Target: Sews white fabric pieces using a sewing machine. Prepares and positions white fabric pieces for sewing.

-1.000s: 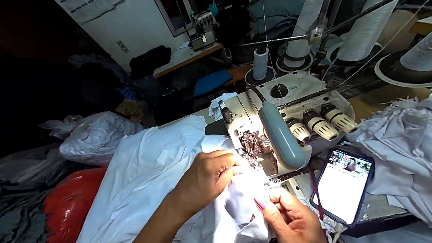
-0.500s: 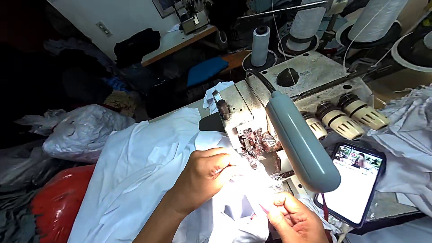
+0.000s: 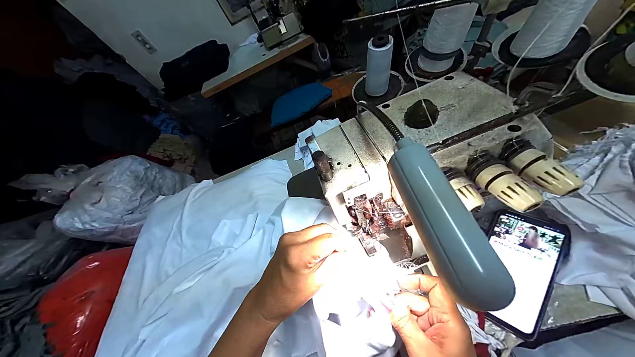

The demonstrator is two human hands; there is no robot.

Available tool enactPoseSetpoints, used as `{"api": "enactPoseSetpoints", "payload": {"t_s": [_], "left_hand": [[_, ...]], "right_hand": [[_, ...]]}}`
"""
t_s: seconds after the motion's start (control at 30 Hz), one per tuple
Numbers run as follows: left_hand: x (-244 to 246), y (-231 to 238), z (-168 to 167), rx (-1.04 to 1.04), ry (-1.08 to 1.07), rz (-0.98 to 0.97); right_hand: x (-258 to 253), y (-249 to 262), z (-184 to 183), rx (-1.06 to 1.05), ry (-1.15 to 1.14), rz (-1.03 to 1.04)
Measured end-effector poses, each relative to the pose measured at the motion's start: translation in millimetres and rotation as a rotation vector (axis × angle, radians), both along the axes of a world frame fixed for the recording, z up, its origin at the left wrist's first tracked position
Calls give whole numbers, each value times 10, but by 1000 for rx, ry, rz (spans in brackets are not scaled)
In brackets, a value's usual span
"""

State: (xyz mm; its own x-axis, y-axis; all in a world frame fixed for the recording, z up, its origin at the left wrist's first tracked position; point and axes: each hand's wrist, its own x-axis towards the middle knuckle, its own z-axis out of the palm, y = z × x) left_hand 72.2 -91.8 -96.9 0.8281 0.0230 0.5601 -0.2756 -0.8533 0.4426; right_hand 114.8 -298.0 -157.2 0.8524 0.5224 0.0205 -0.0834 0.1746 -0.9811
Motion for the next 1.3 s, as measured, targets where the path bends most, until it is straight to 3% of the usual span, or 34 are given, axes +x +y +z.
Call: {"api": "enactPoseSetpoints", "payload": {"t_s": [0.13, 0.4, 0.93, 1.17, 1.3], "left_hand": [[-67, -62, -39, 6, -16, 49], [-62, -134, -103, 89, -106, 111], [-87, -163, -23, -103, -59, 113], [-69, -158, -31, -112, -24, 146], [-44, -161, -76, 6, -68, 172]], "right_hand": [[61, -49, -53, -122, -118, 10], [146, -80, -128, -164, -362, -39], [109, -227, 9, -58, -116, 102], [106, -236, 10, -102, -98, 129], [142, -190, -8, -136, -118, 138]]}}
